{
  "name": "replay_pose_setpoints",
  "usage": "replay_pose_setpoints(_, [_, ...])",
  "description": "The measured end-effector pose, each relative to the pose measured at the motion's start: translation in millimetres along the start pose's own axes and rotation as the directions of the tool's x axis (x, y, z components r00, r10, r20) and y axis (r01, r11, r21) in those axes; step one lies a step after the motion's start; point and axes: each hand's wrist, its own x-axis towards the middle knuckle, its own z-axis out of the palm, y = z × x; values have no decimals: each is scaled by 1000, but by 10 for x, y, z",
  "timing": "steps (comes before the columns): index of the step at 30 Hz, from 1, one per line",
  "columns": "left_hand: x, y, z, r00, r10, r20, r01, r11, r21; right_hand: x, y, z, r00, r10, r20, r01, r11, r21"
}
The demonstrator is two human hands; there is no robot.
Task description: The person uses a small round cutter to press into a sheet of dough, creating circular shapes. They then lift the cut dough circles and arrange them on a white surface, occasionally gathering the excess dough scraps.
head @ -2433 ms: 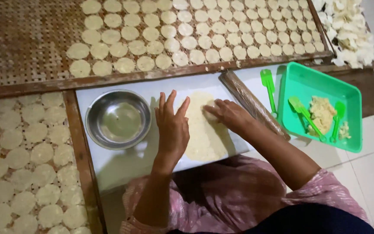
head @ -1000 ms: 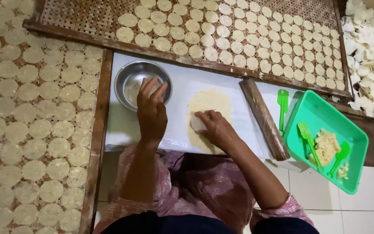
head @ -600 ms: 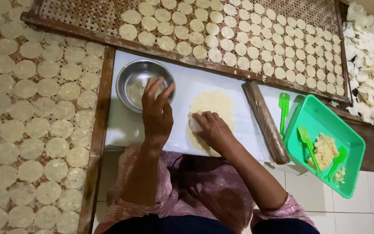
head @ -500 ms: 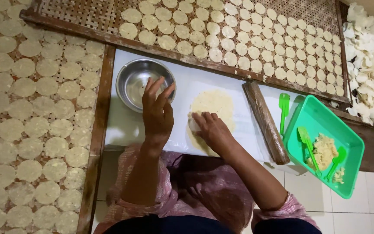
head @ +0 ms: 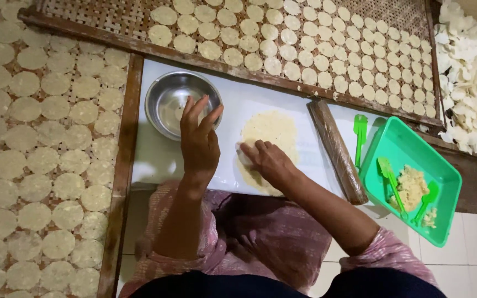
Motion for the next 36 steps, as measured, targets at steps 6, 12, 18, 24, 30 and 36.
replay_pose_setpoints(6, [-29,-54,45,1000,22,-10,-22,1000,22,32,29,172,999,38,29,-36,998,-55])
replay_pose_setpoints(12, [-44,-108,56,1000,29,6,-29,1000,-6,93,-87,116,953,268,140,-277,959,52])
replay_pose_setpoints(18, [-38,-72,60,1000,28,-12,-27,999,39,54,-137,-66,976,201,88,-202,979,-4])
replay_pose_setpoints(24, [-17,-37,19,1000,18,18,-18,1000,21,39,-152,-86,992,125,34,-124,992,-31])
replay_pose_setpoints(30, [-3,16,-11,999,1,38,-2,999,43,21,-124,35,977,208,42,-205,977,-54])
replay_pose_setpoints(36, [36,137,-76,995,-53,85,54,999,-5,75,-136,-14,952,287,109,-286,958,-19])
